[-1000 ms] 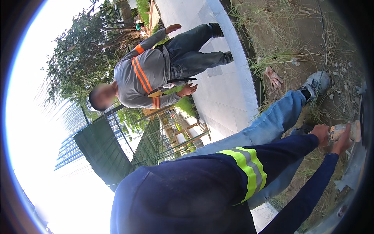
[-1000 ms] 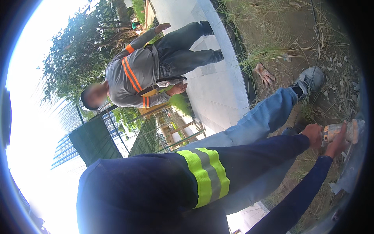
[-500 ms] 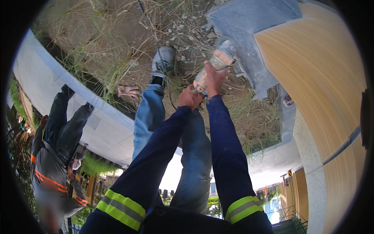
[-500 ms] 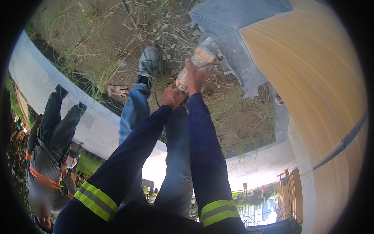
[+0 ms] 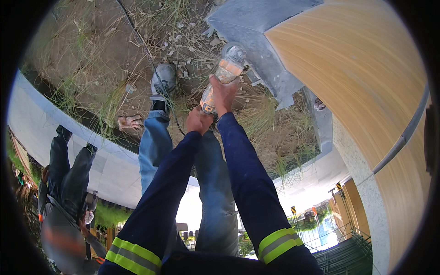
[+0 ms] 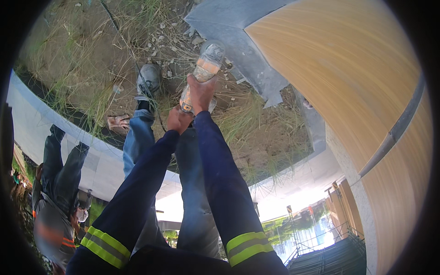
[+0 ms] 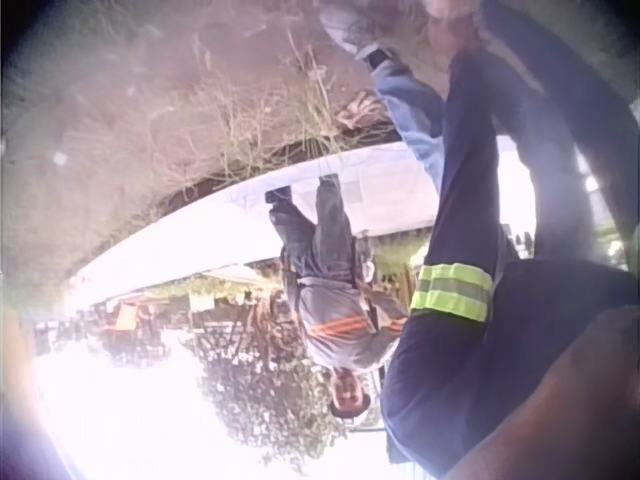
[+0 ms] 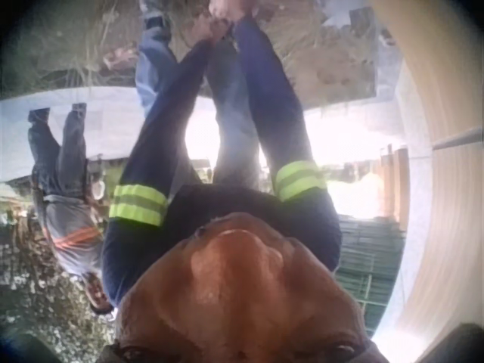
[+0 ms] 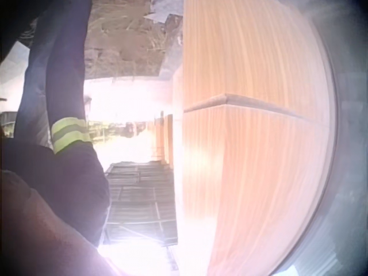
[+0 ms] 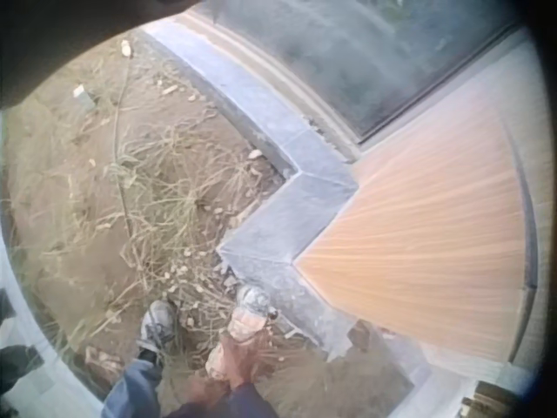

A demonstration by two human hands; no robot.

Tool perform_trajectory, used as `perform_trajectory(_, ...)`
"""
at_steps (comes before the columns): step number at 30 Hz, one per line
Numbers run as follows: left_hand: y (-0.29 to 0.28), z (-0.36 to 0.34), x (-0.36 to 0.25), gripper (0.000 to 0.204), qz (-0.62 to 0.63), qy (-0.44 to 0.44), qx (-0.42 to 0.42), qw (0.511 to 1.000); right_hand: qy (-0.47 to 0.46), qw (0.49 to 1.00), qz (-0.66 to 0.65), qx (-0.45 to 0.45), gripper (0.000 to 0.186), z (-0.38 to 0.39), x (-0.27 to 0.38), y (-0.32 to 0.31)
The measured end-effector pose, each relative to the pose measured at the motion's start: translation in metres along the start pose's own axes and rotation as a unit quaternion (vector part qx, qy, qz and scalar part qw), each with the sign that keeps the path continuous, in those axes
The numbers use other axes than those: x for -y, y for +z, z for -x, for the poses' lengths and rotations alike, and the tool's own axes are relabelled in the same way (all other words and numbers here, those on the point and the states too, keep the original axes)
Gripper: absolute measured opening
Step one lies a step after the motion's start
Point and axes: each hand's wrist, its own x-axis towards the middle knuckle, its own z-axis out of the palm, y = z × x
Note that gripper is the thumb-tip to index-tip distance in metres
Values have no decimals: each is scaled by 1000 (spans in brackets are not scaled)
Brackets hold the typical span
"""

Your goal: The person uses an angle grinder to smooth the edge of a concrete structure. The person holds the tool with both hands and moves it along the corner where the concrete meets a wooden panel.

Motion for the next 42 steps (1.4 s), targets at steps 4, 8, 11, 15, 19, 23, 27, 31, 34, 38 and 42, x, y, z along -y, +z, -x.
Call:
perform_trajectory(4, -7, -8, 9, 39, 21, 8, -28, 999, -1, 1000, -16, 27, 69, 8, 18, 12)
perform_trajectory(8, -3, -13, -1, 41, 15, 18, -18, 1000, -26, 999, -31, 5, 72, -2, 14, 11)
perform_trajectory(11, -1, -1, 2, 42, -16, 48, -31, 998, -9, 999, -37, -16, 71, -4, 4, 3)
perform_trajectory(15, -3, 4, 5, 41, -2, 13, 3, 1000, 10, 999, -41, -5, 68, 7, -1, -1)
perform_trajectory(19, -7, -11, 13, 40, 14, 16, -11, 1000, 4, 1000, 13, 10, 68, 8, 14, 9)
perform_trajectory(23, 1, -19, -2, 38, 28, 55, -25, 998, -39, 999, 12, -2, 69, -11, 16, 11)
perform_trajectory(27, 8, -22, 14, 37, -28, 104, -72, 992, -16, 999, -48, -21, 71, -9, 17, 8)
perform_trajectory(31, 3, -5, 7, 38, 23, 43, -4, 999, 18, 999, -46, -1, 74, -1, 3, -3)
perform_trajectory(34, -10, -16, 30, 37, -27, 25, -33, 999, 17, 999, -26, 29, 79, 7, 16, 16)
perform_trajectory(38, -14, -22, -6, 35, 38, 40, 44, 998, -63, 995, -68, -41, 86, -31, -28, 10)
perform_trajectory(42, 7, -16, -25, 31, -80, 21, -23, 996, 24, 999, -29, -29, 45, -34, -9, -14)
